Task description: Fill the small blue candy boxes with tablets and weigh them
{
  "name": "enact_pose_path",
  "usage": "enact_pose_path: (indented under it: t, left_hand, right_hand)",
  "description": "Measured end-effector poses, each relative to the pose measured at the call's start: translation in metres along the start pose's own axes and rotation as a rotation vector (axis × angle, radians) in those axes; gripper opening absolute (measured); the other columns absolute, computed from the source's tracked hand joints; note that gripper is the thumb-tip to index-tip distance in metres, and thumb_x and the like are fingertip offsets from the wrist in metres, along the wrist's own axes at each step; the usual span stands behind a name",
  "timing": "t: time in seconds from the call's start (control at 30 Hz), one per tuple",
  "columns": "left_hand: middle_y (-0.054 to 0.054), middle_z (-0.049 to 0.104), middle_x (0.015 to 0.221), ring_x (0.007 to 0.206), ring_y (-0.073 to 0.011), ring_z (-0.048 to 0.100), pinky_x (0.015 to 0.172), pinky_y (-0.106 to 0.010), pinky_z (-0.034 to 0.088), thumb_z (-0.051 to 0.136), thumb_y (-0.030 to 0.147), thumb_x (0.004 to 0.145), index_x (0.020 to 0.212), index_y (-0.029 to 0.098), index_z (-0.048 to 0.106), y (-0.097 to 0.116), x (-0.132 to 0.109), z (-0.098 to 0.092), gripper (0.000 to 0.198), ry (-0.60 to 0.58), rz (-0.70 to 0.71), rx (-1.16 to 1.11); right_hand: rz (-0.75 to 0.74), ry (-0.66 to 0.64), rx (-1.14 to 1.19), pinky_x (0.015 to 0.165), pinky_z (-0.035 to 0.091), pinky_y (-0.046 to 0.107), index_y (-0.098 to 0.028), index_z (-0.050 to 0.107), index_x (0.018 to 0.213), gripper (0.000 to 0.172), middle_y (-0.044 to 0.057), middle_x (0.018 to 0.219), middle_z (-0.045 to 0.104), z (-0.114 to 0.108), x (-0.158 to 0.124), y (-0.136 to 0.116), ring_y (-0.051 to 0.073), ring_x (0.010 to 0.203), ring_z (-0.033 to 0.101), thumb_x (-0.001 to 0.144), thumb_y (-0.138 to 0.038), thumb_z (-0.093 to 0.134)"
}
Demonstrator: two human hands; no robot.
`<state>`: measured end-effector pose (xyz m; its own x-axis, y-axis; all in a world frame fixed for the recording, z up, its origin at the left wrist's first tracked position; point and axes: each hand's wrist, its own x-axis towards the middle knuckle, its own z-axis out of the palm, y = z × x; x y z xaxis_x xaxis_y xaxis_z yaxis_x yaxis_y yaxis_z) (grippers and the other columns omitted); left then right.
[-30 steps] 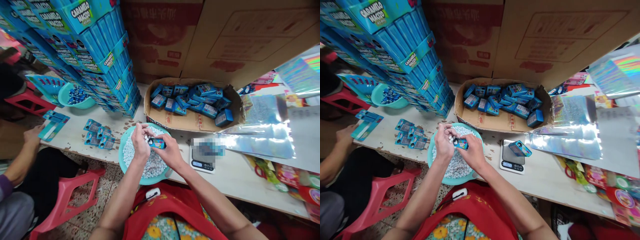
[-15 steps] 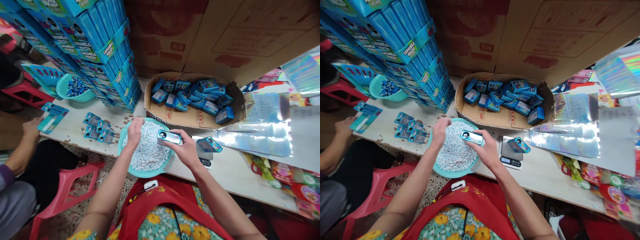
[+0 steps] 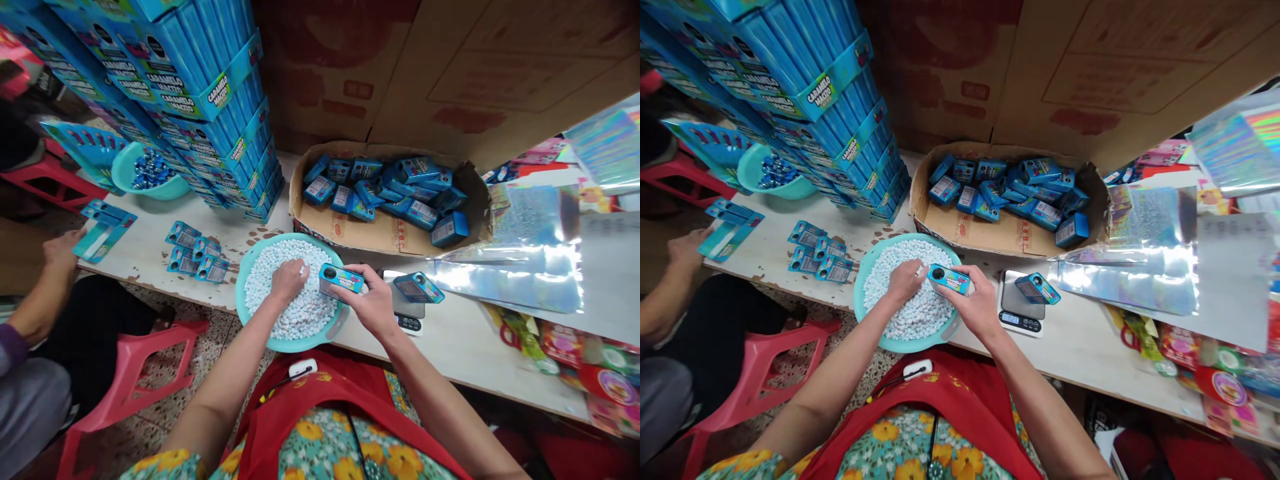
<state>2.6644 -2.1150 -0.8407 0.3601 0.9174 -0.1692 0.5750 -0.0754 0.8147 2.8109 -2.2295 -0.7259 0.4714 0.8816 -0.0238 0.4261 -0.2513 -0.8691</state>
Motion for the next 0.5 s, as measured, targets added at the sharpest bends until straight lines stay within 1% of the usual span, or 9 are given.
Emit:
enact_pose_path:
  t: [0.07, 0.1, 0.17, 0.2, 0.27, 0.3, 0.33, 0.4, 0.5]
  left_hand:
    - [-0.004, 0.059, 0.070, 0.079, -0.0211, 0.055, 0.077, -0.030, 0.040, 0.063, 0.033, 0.074, 0.070, 0.022, 0.060, -0.004, 0.005, 0.000, 0.012, 0.063, -0.047, -0.100]
    - [-0.003, 0.058, 0.067, 0.074, -0.0191, 0.055, 0.073, -0.028, 0.040, 0.061, 0.035, 0.075, 0.069, 0.021, 0.059, -0.003, 0.006, -0.002, 0.015, 0.078, -0.058, -0.119]
    - [0.000, 0.054, 0.061, 0.061, -0.0146, 0.050, 0.061, -0.024, 0.039, 0.056, 0.042, 0.078, 0.067, 0.020, 0.056, 0.004, 0.006, -0.010, 0.024, 0.116, -0.125, -0.262]
    - [0.001, 0.052, 0.059, 0.054, -0.0126, 0.047, 0.053, -0.023, 0.036, 0.055, 0.045, 0.079, 0.067, 0.020, 0.053, 0.011, 0.004, -0.016, 0.028, 0.128, -0.178, -0.401]
    - [0.003, 0.048, 0.056, 0.045, -0.0096, 0.039, 0.043, -0.021, 0.027, 0.058, 0.047, 0.076, 0.070, 0.019, 0.051, 0.030, 0.000, -0.030, 0.029, 0.139, -0.285, -0.774]
    - [0.003, 0.047, 0.056, 0.044, -0.0086, 0.037, 0.040, -0.020, 0.024, 0.062, 0.045, 0.074, 0.072, 0.019, 0.050, 0.041, -0.003, -0.038, 0.028, 0.138, -0.322, -0.966]
    - [0.004, 0.046, 0.057, 0.044, -0.0082, 0.038, 0.039, -0.019, 0.024, 0.064, 0.042, 0.071, 0.073, 0.019, 0.050, 0.052, -0.005, -0.044, 0.027, 0.134, -0.335, -1.124]
    - [0.003, 0.047, 0.059, 0.047, -0.0084, 0.042, 0.041, -0.019, 0.030, 0.064, 0.037, 0.070, 0.071, 0.018, 0.050, 0.069, -0.009, -0.054, 0.023, 0.144, -0.295, -1.286]
    - [0.001, 0.049, 0.062, 0.055, -0.0100, 0.049, 0.051, -0.022, 0.044, 0.059, 0.034, 0.071, 0.064, 0.017, 0.049, 0.083, -0.012, -0.058, 0.020, 0.220, -0.209, -1.317]
  right_hand:
    - [-0.013, -0.008, -0.025, 0.079, 0.049, 0.035, -0.022, 0.064, 0.096, 0.035, 0.003, 0.092, 0.066, 0.003, 0.002, 0.003, 0.020, 0.084, 0.062, 0.070, -0.042, 0.075]
    - [-0.031, -0.016, -0.039, 0.079, 0.049, 0.035, -0.022, 0.064, 0.096, 0.034, 0.003, 0.092, 0.066, 0.004, 0.003, 0.004, 0.021, 0.085, 0.062, 0.071, -0.041, 0.075]
    - [-0.070, -0.032, -0.066, 0.079, 0.049, 0.035, -0.022, 0.064, 0.097, 0.032, 0.004, 0.093, 0.066, 0.007, 0.006, 0.005, 0.021, 0.087, 0.062, 0.072, -0.040, 0.073]
    - [-0.087, -0.044, -0.077, 0.079, 0.049, 0.035, -0.022, 0.064, 0.097, 0.032, 0.004, 0.094, 0.066, 0.009, 0.006, 0.004, 0.021, 0.087, 0.062, 0.072, -0.039, 0.073]
    - [-0.122, -0.071, -0.093, 0.079, 0.049, 0.034, -0.022, 0.063, 0.098, 0.030, 0.004, 0.095, 0.066, 0.015, 0.008, 0.000, 0.021, 0.088, 0.063, 0.073, -0.037, 0.073]
    - [-0.138, -0.090, -0.103, 0.079, 0.049, 0.034, -0.022, 0.063, 0.098, 0.030, 0.004, 0.095, 0.065, 0.019, 0.008, -0.003, 0.021, 0.089, 0.062, 0.073, -0.036, 0.072]
    - [-0.153, -0.108, -0.115, 0.079, 0.049, 0.034, -0.022, 0.062, 0.098, 0.029, 0.005, 0.095, 0.065, 0.024, 0.008, -0.006, 0.021, 0.090, 0.062, 0.074, -0.035, 0.072]
    - [-0.172, -0.142, -0.146, 0.079, 0.048, 0.034, -0.022, 0.062, 0.098, 0.028, 0.005, 0.094, 0.065, 0.034, 0.009, -0.012, 0.022, 0.090, 0.062, 0.074, -0.033, 0.072]
    - [-0.178, -0.162, -0.198, 0.078, 0.048, 0.035, -0.021, 0.061, 0.098, 0.028, 0.005, 0.094, 0.066, 0.046, 0.011, -0.018, 0.023, 0.089, 0.062, 0.074, -0.029, 0.072]
